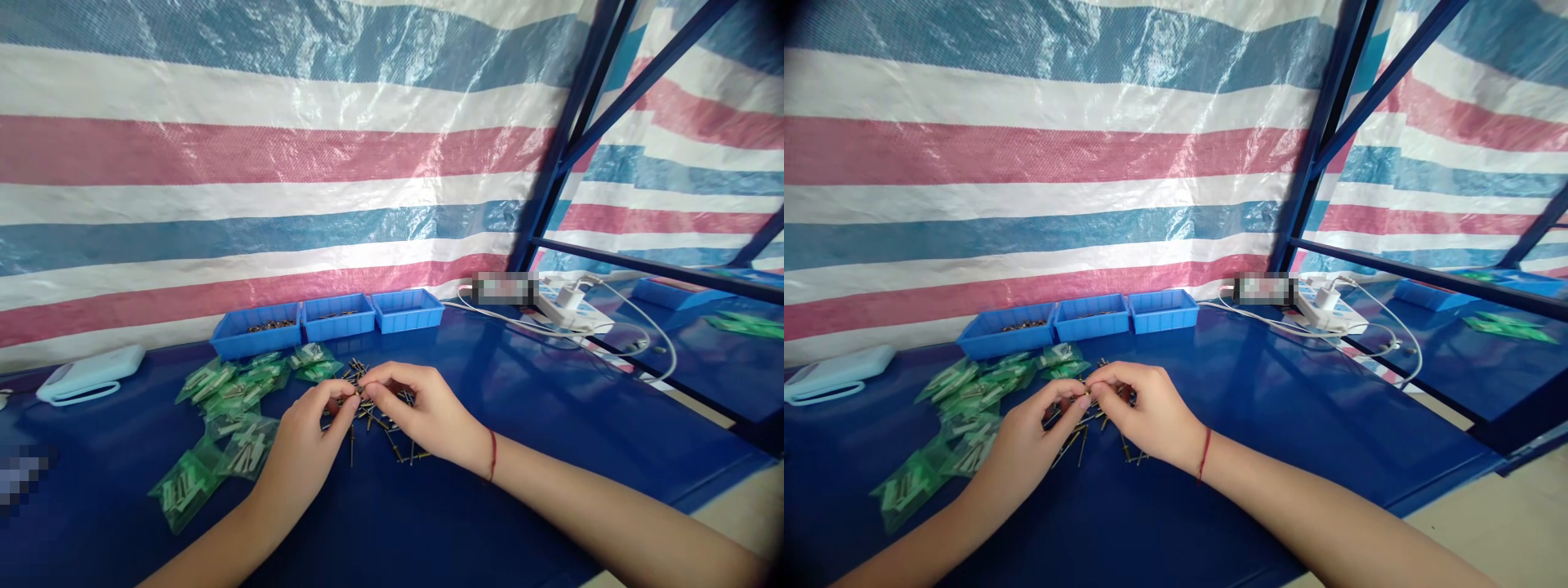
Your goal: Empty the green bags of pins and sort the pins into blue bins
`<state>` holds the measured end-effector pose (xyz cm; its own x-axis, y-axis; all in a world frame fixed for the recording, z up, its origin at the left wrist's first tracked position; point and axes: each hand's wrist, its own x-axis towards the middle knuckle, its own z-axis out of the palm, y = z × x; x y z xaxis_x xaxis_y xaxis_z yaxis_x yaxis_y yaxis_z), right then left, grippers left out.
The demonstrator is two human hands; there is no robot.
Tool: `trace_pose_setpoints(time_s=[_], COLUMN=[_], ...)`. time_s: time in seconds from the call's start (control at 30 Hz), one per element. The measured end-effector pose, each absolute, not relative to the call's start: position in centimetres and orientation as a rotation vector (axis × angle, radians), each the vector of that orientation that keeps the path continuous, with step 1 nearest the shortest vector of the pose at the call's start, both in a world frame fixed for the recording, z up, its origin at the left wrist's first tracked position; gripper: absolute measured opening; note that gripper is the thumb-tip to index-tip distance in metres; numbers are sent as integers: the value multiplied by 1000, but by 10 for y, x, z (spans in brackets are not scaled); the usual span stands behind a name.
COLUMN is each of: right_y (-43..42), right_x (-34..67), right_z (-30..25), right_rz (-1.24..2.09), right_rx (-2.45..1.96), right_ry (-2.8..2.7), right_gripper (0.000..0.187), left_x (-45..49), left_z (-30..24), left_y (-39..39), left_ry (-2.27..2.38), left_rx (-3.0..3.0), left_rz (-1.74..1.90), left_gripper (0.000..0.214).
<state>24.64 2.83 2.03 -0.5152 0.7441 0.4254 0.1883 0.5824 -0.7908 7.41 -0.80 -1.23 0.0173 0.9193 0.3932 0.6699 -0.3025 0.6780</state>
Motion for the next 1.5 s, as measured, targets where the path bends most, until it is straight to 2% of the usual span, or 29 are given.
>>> trace_pose_setpoints(time_s=[0.27, 0.33, 0.43, 0.6, 0.7, 0.93, 1.13, 1.33, 1.5], right_y=[39, 45, 65, 124, 152, 127, 86, 77, 71], right_x=[245, 245, 239, 209, 192, 211, 265, 300, 300], right_z=[9, 10, 17, 35, 41, 45, 47, 45, 37], right_rz=[1102, 1073, 805, 204, 120, 171, 499, 809, 886], right_rx=[-801, -797, -841, -905, -906, -896, -740, -1056, -1047], right_ry=[-1876, -1875, -1774, -1856, -1922, -2135, -2761, -2860, -2860], right_gripper=[15, 15, 15, 16, 17, 17, 20, 41, 29], left_x=[74, 75, 76, 77, 77, 77, 77, 77, 77], left_z=[-14, -18, -26, -23, -19, -22, -25, -24, -25], left_y=[-12, -11, -11, -17, -20, -19, -20, -18, -17], left_ry=[1639, 1637, 1671, 1708, 1712, 1733, 1733, 1747, 1756], left_rx=[2018, 2023, 2115, 2389, 2462, 2519, 2551, 2575, 2588], left_rz=[1366, 1391, 1293, 969, 894, 782, 767, 752, 751], left_gripper=[13, 25, 53, 36, 31, 33, 27, 29, 30])
